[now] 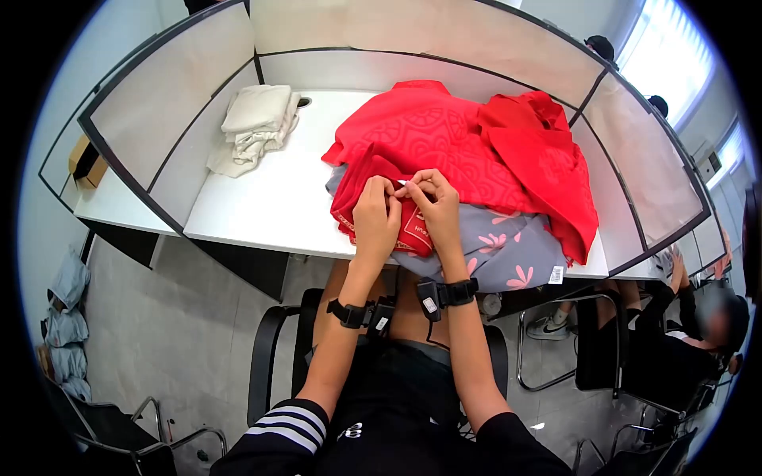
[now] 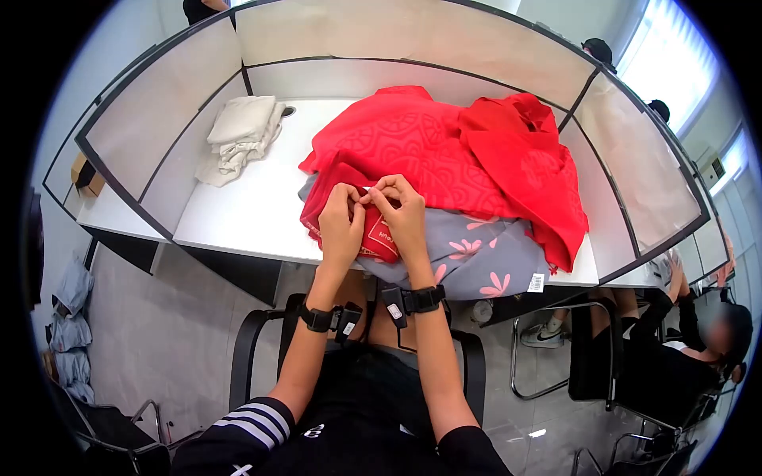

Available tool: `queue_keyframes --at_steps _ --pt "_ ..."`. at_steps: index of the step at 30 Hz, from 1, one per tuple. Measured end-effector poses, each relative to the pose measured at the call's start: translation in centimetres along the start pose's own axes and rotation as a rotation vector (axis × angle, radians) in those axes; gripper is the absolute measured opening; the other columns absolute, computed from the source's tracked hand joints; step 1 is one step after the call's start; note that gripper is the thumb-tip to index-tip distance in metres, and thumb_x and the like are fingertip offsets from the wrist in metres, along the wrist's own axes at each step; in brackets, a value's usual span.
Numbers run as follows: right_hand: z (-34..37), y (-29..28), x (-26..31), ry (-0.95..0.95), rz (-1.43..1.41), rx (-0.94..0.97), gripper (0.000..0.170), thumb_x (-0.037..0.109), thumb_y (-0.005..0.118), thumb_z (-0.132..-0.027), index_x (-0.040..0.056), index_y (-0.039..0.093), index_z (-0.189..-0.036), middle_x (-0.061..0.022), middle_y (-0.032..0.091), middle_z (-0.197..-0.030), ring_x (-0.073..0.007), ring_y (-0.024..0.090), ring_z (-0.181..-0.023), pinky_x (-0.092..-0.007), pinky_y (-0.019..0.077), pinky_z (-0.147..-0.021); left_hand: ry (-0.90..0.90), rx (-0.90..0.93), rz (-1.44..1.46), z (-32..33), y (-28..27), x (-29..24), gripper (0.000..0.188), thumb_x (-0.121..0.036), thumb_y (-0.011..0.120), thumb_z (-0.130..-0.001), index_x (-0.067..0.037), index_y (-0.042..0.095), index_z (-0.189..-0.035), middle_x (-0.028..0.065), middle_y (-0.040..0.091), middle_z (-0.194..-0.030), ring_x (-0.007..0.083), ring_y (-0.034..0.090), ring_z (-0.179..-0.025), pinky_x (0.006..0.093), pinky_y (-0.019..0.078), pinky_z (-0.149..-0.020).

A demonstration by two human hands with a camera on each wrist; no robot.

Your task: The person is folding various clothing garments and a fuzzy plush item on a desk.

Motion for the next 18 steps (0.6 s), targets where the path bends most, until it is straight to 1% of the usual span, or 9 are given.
queue_keyframes --at_steps 4,7,8,10,12,13,15,16,18 --pt "-0.03 0.05 -0.17 -0.024 -0.015 -0.003 0.008 0.005 0.063 -0.092 -0.0006 0.057 -0.093 -0.0081 0.073 -0.082 -0.0065 0.066 -0.076 -0.0173 0.0455 -0.062 -0.004 0.004 0.008 0.01 0.01 0.3 0.009 0.003 0.057 -0.083 0.001 0.051 -0.089 0.0171 0.054 -0.078 0.0312 0.056 -0.065 0.0388 0.0442 -0.061" --pt "0.02 0.17 0.48 -0.014 0.025 0.004 0.008 0.005 0.063 -0.091 -0.0004 0.057 -0.094 -0.007 0.072 -0.081 -0.0059 0.065 -0.074 -0.0164 0.0442 -0.06 0.012 -0.005 0.01 0.04 -0.09 0.16 0.009 0.004 0.057 -0.083 0.001 0.051 -0.089 0.0169 0.054 -0.078 0.031 0.056 -0.065 0.0383 0.0441 -0.061" --pt "0.01 0.1 0.32 0.018 0.019 0.005 0.008 0.004 0.063 -0.092 -0.0004 0.057 -0.094 -0.007 0.072 -0.081 -0.0057 0.065 -0.074 -0.0163 0.0437 -0.059 0.012 -0.005 0.009 0.0 -0.17 0.05 0.009 0.004 0.057 -0.083 0.001 0.051 -0.089 0.0169 0.054 -0.078 0.031 0.056 -0.065 0.0383 0.0441 -0.061" --pt "0.0 0.02 -0.12 0.051 0.012 0.005 0.007 0.004 0.063 -0.092 -0.0004 0.057 -0.094 -0.007 0.072 -0.081 -0.0055 0.064 -0.074 -0.0162 0.0432 -0.058 -0.029 0.046 0.024 -0.01 0.08 0.08 0.01 0.003 0.055 -0.082 0.002 0.048 -0.088 0.018 0.052 -0.082 0.0381 0.055 -0.075 0.0453 0.0436 -0.065" --pt "-0.1 0.02 -0.12 0.017 -0.005 -0.002 0.006 0.003 0.062 -0.092 -0.0005 0.057 -0.094 -0.0076 0.072 -0.081 -0.0065 0.065 -0.075 -0.0172 0.0456 -0.062 -0.034 0.044 0.028 0.06 0.17 0.14 0.01 0.003 0.055 -0.082 0.002 0.048 -0.088 0.0181 0.052 -0.082 0.0381 0.055 -0.075 0.0455 0.0436 -0.065" --pt "-0.03 0.01 -0.15 0.018 -0.007 -0.002 0.006 0.003 0.062 -0.092 -0.0005 0.057 -0.094 -0.0076 0.072 -0.081 -0.0065 0.065 -0.075 -0.0172 0.0456 -0.062 -0.036 0.041 0.033 0.05 0.14 0.17 0.01 0.003 0.055 -0.082 0.002 0.048 -0.088 0.0181 0.052 -0.082 0.0382 0.055 -0.076 0.0456 0.0437 -0.065" --pt "0.02 0.12 0.48 0.006 0.033 0.002 0.006 0.002 0.061 -0.092 -0.0008 0.056 -0.094 -0.0083 0.072 -0.081 -0.0077 0.066 -0.076 -0.0188 0.048 -0.068 -0.031 0.043 0.028 0.03 0.08 0.11 0.01 0.003 0.055 -0.082 0.002 0.048 -0.088 0.0181 0.052 -0.082 0.0382 0.055 -0.076 0.0456 0.0437 -0.066" --pt "0.03 0.13 0.42 0.005 0.033 0.002 0.006 0.002 0.061 -0.092 -0.0008 0.056 -0.094 -0.0083 0.072 -0.081 -0.0077 0.066 -0.076 -0.0188 0.048 -0.068 -0.028 0.044 0.024 0.06 0.11 0.07 0.01 0.003 0.055 -0.082 0.002 0.048 -0.088 0.0182 0.052 -0.082 0.0382 0.055 -0.076 0.0456 0.0438 -0.066" --pt "0.03 0.22 0.2 0.007 0.001 0.009 0.006 0.002 0.061 -0.092 -0.0011 0.056 -0.094 -0.0087 0.072 -0.081 -0.0087 0.067 -0.078 -0.0201 0.0491 -0.073 -0.035 0.05 0.021 0.08 0.12 0.06 0.01 0.004 0.055 -0.082 0.002 0.048 -0.088 0.0182 0.052 -0.082 0.0382 0.055 -0.076 0.0456 0.0438 -0.066"
Point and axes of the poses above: each hand's wrist, its own z-axis away from the middle knuckle, its own y-axis out of the palm, x = y × z, the point moved 9 cm from there along -z, towards the middle knuckle
